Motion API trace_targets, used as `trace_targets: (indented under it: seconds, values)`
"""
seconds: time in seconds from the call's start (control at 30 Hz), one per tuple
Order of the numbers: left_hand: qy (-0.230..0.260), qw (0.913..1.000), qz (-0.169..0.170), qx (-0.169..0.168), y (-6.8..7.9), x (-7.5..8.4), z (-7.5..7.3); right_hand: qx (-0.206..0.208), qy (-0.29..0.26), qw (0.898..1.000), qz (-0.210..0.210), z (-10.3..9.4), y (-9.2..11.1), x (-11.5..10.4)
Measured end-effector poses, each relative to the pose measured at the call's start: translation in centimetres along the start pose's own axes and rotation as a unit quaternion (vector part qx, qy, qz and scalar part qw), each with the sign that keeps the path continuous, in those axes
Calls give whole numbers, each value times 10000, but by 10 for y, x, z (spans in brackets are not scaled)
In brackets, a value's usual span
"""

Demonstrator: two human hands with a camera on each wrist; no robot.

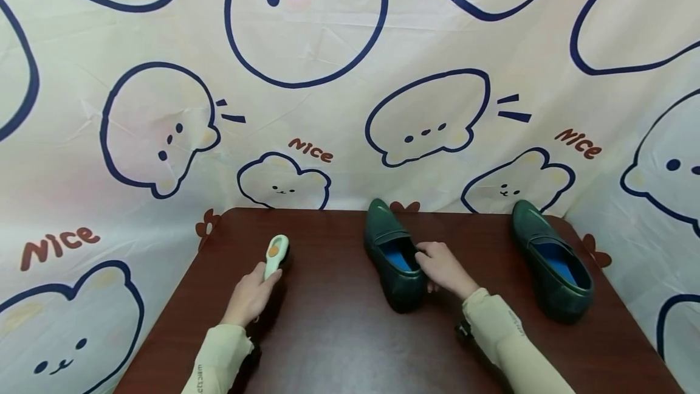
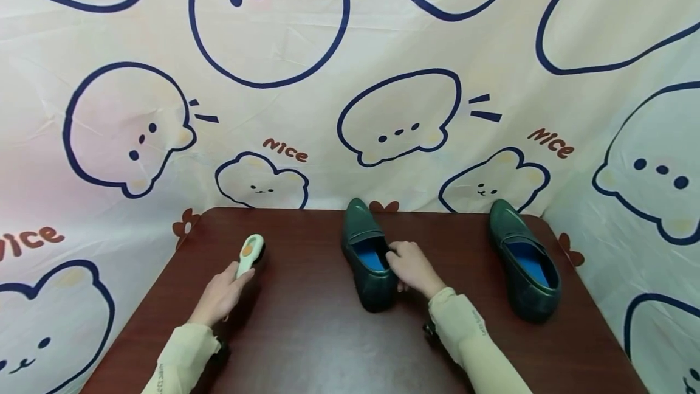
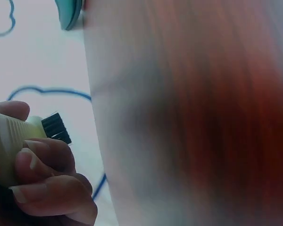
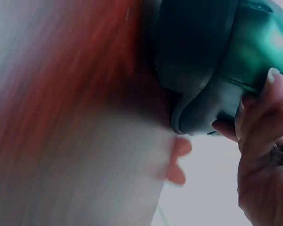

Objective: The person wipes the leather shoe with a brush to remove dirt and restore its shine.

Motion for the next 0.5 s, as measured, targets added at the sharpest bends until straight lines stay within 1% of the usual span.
trace_targets:
  seconds: [0.13, 0.23, 0.37, 0.5]
  values:
    - [-140, 9998, -166, 2, 1, -18, -15, 115, -270, 9996, 46, 28, -10, -25]
    - [-192, 9993, -309, -27, 4, -29, -27, 148, -469, 9988, -53, 50, -20, -46]
    - [-240, 9985, -494, -56, 10, -44, -42, 139, -459, 9987, -169, 77, -34, -71]
    - [-240, 9974, -663, -110, 14, -57, -54, 90, -427, 9990, -113, 103, -49, -91]
Point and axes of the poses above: each hand's wrist, its own y-axis away from the middle knuckle, its own z-axis out of the palm, x = y × z, the point moved 2 cm from there along -y, towards the middle knuckle, and after that the axes turned 8 degrees about -x, right-handed, at the moved point
